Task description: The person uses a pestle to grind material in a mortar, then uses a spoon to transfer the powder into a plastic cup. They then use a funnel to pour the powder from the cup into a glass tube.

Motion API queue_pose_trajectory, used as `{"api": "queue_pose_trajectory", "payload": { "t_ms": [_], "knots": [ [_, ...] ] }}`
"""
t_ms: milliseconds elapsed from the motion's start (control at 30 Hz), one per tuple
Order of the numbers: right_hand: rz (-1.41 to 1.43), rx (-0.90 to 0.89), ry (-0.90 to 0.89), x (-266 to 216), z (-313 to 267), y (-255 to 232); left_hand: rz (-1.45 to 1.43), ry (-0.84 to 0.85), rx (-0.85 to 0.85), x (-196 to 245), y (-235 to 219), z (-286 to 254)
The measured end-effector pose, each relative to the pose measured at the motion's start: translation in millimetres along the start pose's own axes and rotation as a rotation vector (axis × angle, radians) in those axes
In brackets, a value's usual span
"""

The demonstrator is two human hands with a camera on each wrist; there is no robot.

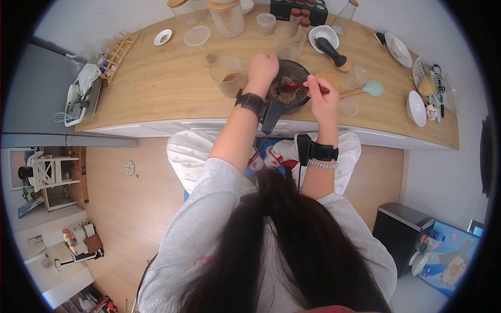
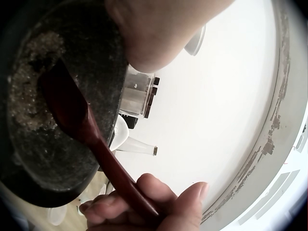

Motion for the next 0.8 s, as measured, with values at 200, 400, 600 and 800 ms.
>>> {"api": "queue_pose_trajectory", "payload": {
  "t_ms": [200,400,600,800],
  "knots": [
    [0.018,-0.002,-0.008,0.8,0.5,-0.3,0.002,0.005,0.004,0.3,-0.6,-0.1],
    [0.003,-0.037,0.019,2.1,-0.6,1.2,0.001,0.0,0.009,-0.7,0.1,0.8],
    [0.018,-0.039,0.035,2.5,-1.9,3.4,-0.023,-0.023,0.004,-0.3,-1.1,-0.9],
    [0.031,-0.037,0.043,1.6,-2.3,2.9,-0.037,-0.032,0.013,0.6,-2.6,-2.0]
  ]
}}
Point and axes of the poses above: each hand's wrist, its own z-axis towards the middle knuckle, its own y-axis out of the palm, x = y × z, the point moved 9 cm from there along z, towards the middle knuckle, and after that the axes turned 11 degrees about x, right-handed, at the moved point
